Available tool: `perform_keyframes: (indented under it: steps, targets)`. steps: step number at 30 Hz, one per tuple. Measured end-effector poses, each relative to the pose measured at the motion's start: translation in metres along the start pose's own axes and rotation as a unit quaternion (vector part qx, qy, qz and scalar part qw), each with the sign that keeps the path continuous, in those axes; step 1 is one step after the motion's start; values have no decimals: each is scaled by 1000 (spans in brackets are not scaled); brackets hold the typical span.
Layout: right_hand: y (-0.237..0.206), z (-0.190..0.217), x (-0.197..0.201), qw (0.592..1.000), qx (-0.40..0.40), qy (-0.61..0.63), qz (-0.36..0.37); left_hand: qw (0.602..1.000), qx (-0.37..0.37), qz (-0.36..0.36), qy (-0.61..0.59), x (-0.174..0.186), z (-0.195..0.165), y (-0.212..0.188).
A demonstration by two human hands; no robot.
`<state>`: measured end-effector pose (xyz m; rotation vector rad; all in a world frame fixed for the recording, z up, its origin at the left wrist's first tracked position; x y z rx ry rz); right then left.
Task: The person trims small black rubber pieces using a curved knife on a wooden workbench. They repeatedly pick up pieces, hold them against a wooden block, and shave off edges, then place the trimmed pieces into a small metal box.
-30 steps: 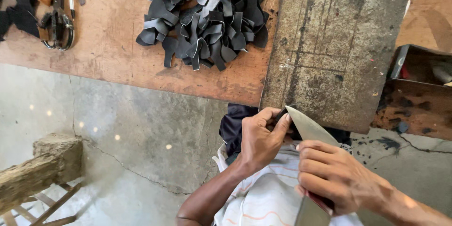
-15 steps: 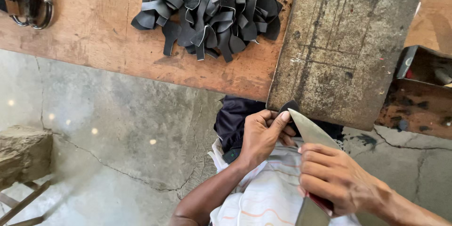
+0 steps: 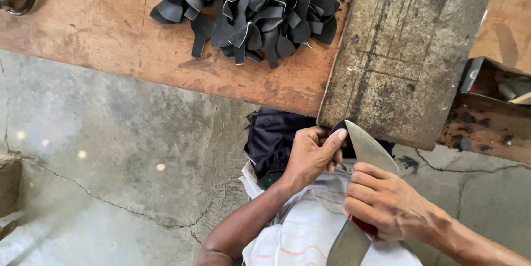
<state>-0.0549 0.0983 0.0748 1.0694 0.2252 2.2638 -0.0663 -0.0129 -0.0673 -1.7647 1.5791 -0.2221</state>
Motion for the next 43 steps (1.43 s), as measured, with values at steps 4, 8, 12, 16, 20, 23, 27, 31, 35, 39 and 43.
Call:
perform_keyframes:
  steps: [4,8,12,16,20,23,27,31,35,39,43]
  targets:
    - [-1,0,-1,1000,-12,7,-11,997,-76,-15,10,-10,-6,-9]
    - [1,-1,3,999,-27,43,-2,997,-78,-14,-4,-18,-7,-9]
    - [5,-2,9,998,-31,55,5,997,-71,-17,2,-17,-9,-9]
    - [7,-5,13,996,-30,85,24,986,-141,-44,83,-16,-12,-11]
    - [10,-7,4,997,2,67,35,991,-123,-30,49,-15,-3,-8]
    - [12,-14,-1,996,44,67,49,989,-137,-25,47,-11,4,-6]
    - [18,-21,-3,992,87,87,37,993,-119,-12,9,-12,16,-4]
    - [24,-30,-9,988,121,89,47,988,-156,-12,6,-7,17,-5]
    - [28,-31,-9,989,108,99,33,992,-113,-3,-61,-7,16,-6]
    - [15,-20,3,995,60,74,21,992,-112,-51,-27,-13,17,-4]
    - [-2,-12,5,998,27,60,19,994,-108,-19,6,-13,19,-3]
Point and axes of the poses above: each hand's wrist, its own y-axis towards the middle knuckle, its own x-axis out of the back of the hand, z = x × y, the point moved 6 cm from there along y, towards the middle knuckle, and after that the axes turned 12 degrees about -z, right-handed, at the moved point
